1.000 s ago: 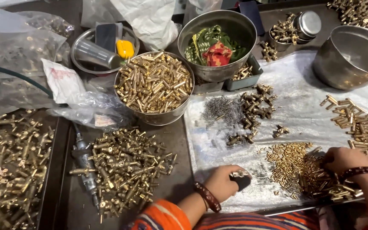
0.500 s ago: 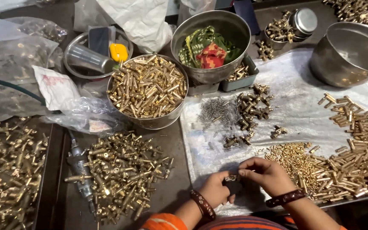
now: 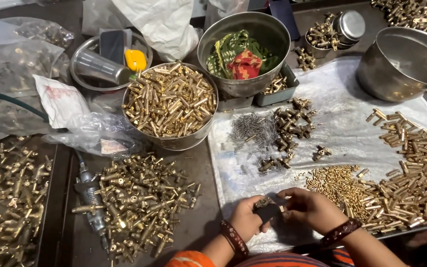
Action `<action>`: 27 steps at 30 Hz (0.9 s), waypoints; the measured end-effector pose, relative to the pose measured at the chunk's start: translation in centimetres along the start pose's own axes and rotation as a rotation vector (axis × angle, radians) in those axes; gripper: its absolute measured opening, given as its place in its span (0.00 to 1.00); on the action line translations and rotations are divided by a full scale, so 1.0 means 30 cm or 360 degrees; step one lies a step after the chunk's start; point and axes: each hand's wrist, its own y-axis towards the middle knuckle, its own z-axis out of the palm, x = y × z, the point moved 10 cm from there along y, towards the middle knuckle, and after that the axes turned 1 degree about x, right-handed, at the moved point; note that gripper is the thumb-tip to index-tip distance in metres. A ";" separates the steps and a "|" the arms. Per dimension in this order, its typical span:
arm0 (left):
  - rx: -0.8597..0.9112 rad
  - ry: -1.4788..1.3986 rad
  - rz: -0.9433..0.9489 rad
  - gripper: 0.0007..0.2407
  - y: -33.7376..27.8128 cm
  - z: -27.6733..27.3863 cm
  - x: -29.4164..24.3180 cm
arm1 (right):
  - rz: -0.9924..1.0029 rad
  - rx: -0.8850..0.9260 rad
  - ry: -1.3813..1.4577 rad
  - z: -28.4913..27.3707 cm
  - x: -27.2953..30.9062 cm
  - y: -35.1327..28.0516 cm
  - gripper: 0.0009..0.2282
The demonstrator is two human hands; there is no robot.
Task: Assembling small brass metal fittings by manually inserting metal pins.
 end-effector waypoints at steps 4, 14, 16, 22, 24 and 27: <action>0.0046 0.0076 0.0043 0.08 0.019 -0.004 0.049 | 0.0041 0.0020 0.0219 -0.007 0.008 0.042 0.17; 0.0044 0.0446 -0.0031 0.11 0.014 -0.002 0.031 | 0.0152 -0.0193 0.0363 0.018 -0.052 0.050 0.09; 0.0032 0.0546 -0.0015 0.10 0.029 -0.014 0.056 | 0.0146 -0.0202 0.0372 0.021 -0.048 0.036 0.09; 0.0018 -0.0123 -0.0261 0.06 0.084 -0.053 0.233 | -0.0186 -0.0178 -0.0086 0.059 0.073 -0.004 0.11; 0.0013 -0.0494 -0.0445 0.06 0.064 -0.028 0.230 | -0.0219 -0.0044 -0.0128 0.062 0.058 0.018 0.12; 0.0223 -0.0417 -0.0228 0.12 0.040 -0.004 0.121 | -0.0248 -0.0372 -0.0353 -0.127 0.051 0.075 0.09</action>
